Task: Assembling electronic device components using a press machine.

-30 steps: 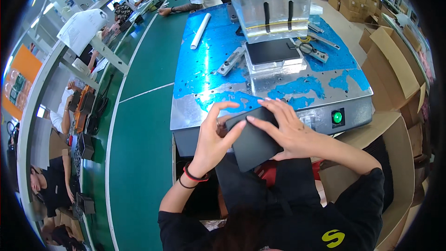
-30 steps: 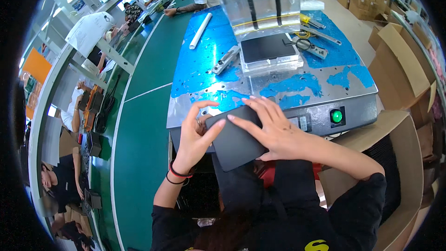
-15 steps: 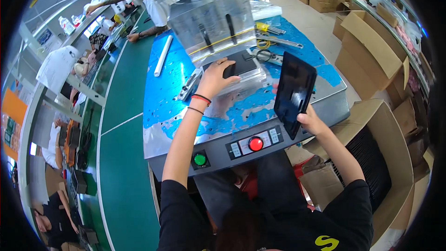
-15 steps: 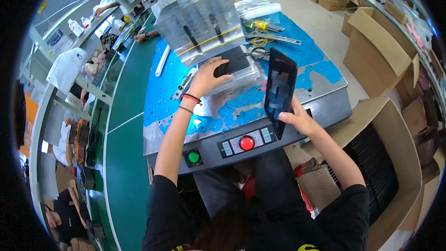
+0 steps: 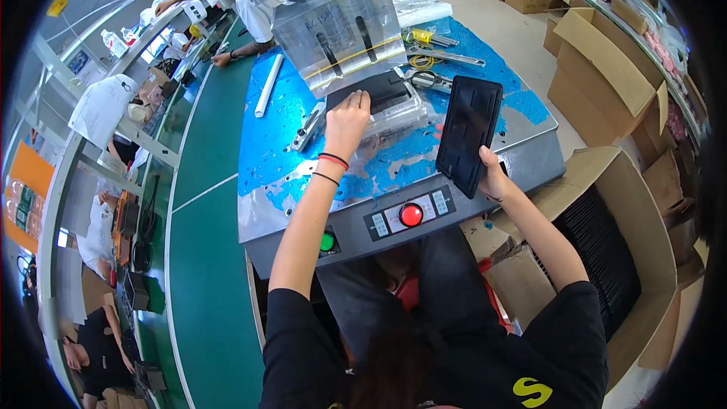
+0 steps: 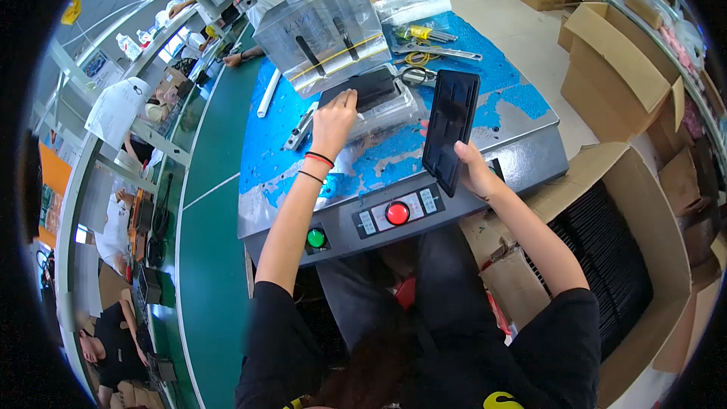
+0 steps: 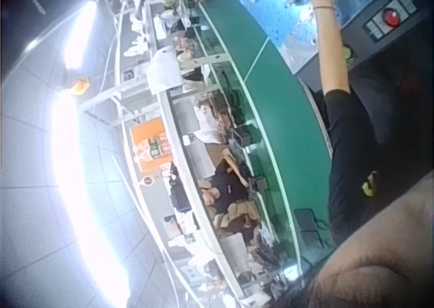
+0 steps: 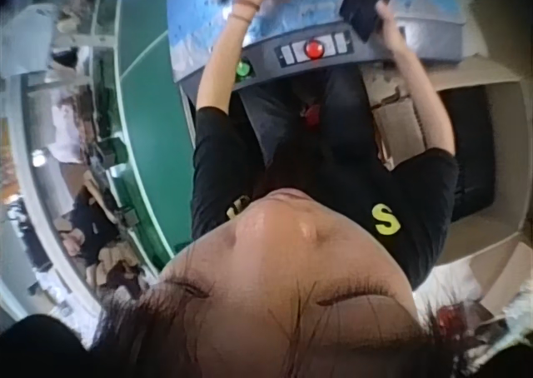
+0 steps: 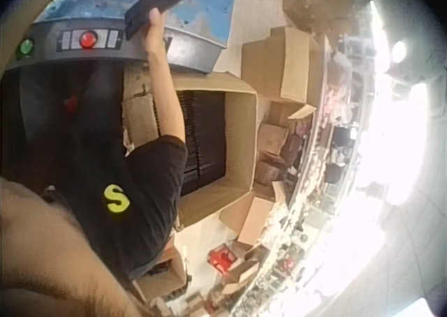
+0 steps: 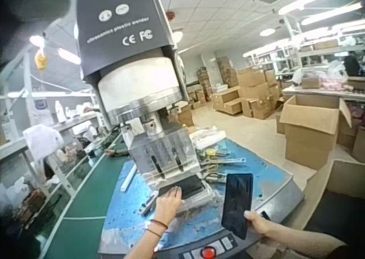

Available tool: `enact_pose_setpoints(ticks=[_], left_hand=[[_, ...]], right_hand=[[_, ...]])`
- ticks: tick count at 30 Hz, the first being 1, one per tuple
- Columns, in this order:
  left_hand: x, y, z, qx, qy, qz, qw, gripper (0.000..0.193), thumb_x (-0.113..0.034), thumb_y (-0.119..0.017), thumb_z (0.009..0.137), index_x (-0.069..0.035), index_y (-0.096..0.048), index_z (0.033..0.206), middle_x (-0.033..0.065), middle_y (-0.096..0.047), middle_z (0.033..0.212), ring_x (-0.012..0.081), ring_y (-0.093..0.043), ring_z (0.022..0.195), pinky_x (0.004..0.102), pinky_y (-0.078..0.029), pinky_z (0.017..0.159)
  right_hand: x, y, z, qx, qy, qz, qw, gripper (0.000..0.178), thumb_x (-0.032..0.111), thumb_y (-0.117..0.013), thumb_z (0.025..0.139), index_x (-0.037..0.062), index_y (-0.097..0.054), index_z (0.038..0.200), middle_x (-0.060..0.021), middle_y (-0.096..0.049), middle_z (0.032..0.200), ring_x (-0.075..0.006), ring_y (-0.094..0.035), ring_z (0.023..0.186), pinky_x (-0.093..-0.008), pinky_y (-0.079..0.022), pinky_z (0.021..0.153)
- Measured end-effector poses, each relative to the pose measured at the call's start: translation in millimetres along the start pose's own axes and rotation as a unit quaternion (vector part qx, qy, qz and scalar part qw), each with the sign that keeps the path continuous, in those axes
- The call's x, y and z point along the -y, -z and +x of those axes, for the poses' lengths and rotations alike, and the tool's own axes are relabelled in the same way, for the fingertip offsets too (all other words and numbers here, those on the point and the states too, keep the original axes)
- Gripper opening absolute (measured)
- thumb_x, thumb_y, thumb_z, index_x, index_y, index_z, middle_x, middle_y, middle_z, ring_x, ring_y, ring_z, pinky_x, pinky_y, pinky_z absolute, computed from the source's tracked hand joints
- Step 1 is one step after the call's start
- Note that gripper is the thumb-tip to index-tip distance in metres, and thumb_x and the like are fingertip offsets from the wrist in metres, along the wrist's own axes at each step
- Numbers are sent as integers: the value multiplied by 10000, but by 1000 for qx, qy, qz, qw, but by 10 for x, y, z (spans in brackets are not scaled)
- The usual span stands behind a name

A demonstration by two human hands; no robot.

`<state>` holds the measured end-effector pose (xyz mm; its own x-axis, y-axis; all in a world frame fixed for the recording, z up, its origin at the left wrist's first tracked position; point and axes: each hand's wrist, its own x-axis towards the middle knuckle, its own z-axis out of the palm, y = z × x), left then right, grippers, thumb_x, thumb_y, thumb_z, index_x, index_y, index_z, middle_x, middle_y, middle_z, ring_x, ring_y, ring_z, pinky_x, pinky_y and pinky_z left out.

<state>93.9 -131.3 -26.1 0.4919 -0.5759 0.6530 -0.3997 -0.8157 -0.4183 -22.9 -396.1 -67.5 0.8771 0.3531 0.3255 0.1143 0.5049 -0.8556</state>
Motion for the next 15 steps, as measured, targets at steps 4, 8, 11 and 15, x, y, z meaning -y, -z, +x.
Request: enact_pose_setpoints(ticks=[4, 8, 11, 15], left_hand=[[103, 419, -384, -13, -4, -24, 1000, 313, -78, -602, 779, -16, -605, 1085, 112, -658, 1104, 225, -648, 1015, 314, -535, 834], [294, 1193, -1183, 17, 55, -43, 997, 320, -34, -602, 777, 4, -603, 1095, 97, -644, 1159, 214, -635, 1048, 319, -518, 888], [485, 1839, -2012, 109, 128, 18, 986, 314, -1, -579, 793, 7, -601, 1106, 108, -629, 1201, 232, -614, 1105, 330, -516, 896], [486, 2676, -3145, 176, 273, 97, 941, 367, 88, -504, 804, 31, -555, 1163, 163, -558, 1296, 309, -533, 1214, 372, -501, 923]], right_hand=[[8, 18, -25, 0, 0, -7, 1000, 952, 620, -594, 796, 38, -233, 1457, -136, -343, 1465, -245, -351, 1346, -408, -326, 1081], [19, -22, -89, 4, -7, -23, 1000, 946, 596, -602, 799, 34, -228, 1461, -128, -342, 1466, -238, -352, 1347, -403, -324, 1086], [-7, -31, -96, 6, 9, -60, 998, 1009, 605, -653, 748, 35, -228, 1463, -120, -331, 1472, -234, -355, 1346, -389, -322, 1084], [-95, 67, -120, -3, 13, -72, 997, 1032, 615, -669, 728, 27, -240, 1460, -121, -333, 1472, -232, -362, 1342, -392, -312, 1091]])
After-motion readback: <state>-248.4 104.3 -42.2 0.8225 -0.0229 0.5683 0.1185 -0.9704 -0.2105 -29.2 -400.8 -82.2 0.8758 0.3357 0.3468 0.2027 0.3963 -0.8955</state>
